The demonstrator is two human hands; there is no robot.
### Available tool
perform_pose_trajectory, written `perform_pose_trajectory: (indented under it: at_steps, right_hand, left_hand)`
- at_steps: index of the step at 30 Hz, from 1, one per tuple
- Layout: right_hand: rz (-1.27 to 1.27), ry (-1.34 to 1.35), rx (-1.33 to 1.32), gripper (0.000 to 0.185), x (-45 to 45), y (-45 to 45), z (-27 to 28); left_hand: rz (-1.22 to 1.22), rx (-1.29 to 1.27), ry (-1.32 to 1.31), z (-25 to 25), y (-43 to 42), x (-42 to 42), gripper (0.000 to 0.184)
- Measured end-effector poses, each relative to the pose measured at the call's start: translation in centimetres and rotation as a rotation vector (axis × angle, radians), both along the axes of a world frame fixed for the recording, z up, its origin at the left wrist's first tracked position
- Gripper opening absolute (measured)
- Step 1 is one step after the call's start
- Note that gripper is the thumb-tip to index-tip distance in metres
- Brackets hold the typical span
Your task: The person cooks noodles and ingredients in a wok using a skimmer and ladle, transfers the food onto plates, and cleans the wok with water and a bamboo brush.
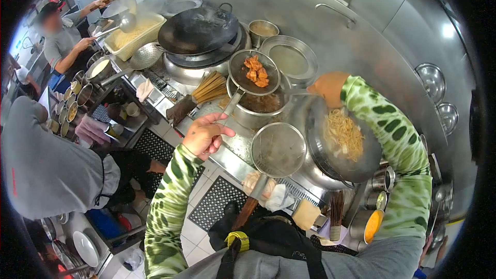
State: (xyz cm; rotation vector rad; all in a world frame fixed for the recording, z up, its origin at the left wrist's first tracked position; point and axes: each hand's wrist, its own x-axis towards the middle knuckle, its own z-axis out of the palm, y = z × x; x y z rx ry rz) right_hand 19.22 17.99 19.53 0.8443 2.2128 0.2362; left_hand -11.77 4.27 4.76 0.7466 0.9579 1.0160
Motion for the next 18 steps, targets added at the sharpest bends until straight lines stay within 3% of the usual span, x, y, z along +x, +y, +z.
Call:
perform_pose_trajectory:
  at_steps: [1,4,5,8,14,18]
  right_hand:
    - [0.048,0.061,-0.045,0.037,0.2,0.8,-0.2]
    - [-0.469,0.069,-0.3,0.041,-1.2,0.2,2.4]
    - [-0.545,0.054,-0.392,0.066,-1.1,0.8,2.4]
    - [-0.734,0.188,-0.562,0.065,-0.3,2.3,0.5]
    - [-0.96,0.287,-0.735,0.053,-0.7,5.2,-1.5]
    - [-1.208,0.501,-0.704,0.021,-0.2,4.5,-2.5]
  left_hand:
    - [0.012,-0.011,-0.016,-0.2,0.0,0.1,0.045]
    - [0.0,0.01,-0.032,-0.4,-0.1,0.3,0.052]
    - [0.01,0.019,-0.041,-0.3,-0.1,0.3,0.052]
    - [0.039,0.049,-0.067,0.2,-0.4,0.2,0.053]
    - [0.126,0.087,-0.081,2.3,-1.6,0.2,0.044]
    - [0.14,0.109,-0.074,2.8,-2.4,-0.1,0.043]
